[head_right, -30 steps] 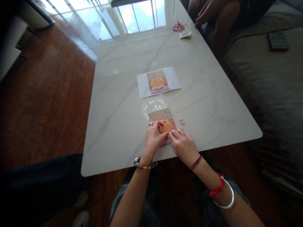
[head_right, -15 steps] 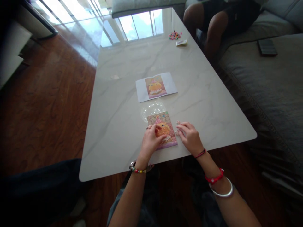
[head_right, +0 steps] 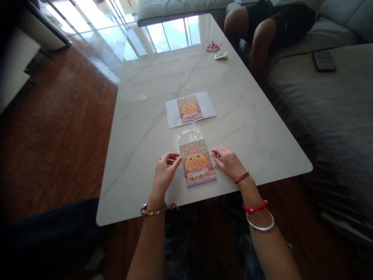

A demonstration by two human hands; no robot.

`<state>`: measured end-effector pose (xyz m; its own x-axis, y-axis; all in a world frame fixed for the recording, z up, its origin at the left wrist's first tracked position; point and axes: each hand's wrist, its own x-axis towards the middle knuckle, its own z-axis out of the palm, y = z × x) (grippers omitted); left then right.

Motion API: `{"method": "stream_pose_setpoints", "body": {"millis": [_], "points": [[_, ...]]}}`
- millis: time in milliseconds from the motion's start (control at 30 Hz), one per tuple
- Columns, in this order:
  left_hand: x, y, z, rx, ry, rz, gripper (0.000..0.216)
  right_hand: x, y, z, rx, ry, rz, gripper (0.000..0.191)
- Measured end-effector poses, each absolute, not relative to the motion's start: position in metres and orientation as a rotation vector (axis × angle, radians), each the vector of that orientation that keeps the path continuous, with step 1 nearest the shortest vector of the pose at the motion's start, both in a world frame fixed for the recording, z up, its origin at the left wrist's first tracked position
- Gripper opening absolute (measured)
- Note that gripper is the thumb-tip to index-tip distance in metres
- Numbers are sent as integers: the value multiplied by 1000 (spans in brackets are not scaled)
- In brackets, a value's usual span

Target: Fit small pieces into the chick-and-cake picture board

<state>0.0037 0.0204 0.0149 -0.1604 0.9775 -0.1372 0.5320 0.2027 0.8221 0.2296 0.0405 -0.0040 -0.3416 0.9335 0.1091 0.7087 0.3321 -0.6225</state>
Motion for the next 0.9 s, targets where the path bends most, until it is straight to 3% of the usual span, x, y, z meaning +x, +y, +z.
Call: {"method": "stream_pose_setpoints", "body": {"millis": [400, 633, 900], "points": [[6, 16, 15, 1514, 1719, 719, 15, 210, 27, 15, -1265, -2060, 1023, 30], [23, 9, 16, 1481, 1380, 635, 13, 200, 23, 14, -1163, -2062, 1050, 35], [23, 8, 15, 1465, 1351, 583, 8, 199, 23, 13, -1126, -2087, 994, 35]]}}
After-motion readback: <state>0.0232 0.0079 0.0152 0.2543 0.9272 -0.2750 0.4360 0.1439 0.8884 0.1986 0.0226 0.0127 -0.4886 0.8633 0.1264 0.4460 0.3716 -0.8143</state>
